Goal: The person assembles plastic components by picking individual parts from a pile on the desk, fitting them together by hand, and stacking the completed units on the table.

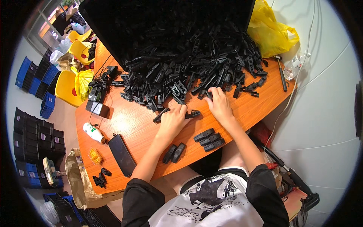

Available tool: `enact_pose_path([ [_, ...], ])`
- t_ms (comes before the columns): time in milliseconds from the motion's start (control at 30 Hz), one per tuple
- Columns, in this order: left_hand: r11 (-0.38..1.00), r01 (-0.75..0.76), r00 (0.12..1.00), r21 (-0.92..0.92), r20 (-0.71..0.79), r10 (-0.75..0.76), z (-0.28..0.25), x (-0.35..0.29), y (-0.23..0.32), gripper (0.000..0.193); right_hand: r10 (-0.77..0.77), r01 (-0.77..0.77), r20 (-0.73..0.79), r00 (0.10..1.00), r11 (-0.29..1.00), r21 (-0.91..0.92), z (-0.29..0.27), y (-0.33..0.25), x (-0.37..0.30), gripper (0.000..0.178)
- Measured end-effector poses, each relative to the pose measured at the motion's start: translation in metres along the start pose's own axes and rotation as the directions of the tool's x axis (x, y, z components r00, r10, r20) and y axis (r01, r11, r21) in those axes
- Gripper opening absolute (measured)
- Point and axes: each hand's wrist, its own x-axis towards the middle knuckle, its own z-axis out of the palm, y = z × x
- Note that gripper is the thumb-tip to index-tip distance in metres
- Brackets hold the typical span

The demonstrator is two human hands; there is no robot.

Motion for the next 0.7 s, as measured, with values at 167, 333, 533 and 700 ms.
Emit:
enact_pose_path([
  [167, 0.999, 0.028, 0.999, -0.045, 0.04, -0.027, -0.002, -0.002, 0.005, 0.044, 0.157, -0.247, 0.235, 0.959, 0.871, 0.426, -0.024, -0.007, -0.006, 0.017],
  [333, 0.972, -0.115, 0.993, -0.203, 0.005, 0.119, 0.001, -0.005, 0.001, 0.032, -0.086, 0.071, 0.111, 0.99, 0.989, 0.127, -0.037, 0.001, -0.021, 0.02],
  [533, 0.915, 0.024, 0.987, -0.403, 0.155, 0.042, -0.003, -0.001, -0.004, 0.026, -0.114, 0.101, 0.103, 0.988, 0.987, 0.123, -0.039, 0.004, -0.024, 0.023],
  [700, 0.878, 0.062, 0.983, -0.474, 0.182, 0.029, -0.008, 0.0, -0.009, 0.023, -0.207, 0.04, 0.331, 0.921, 0.894, 0.446, -0.053, -0.012, -0.033, 0.026],
])
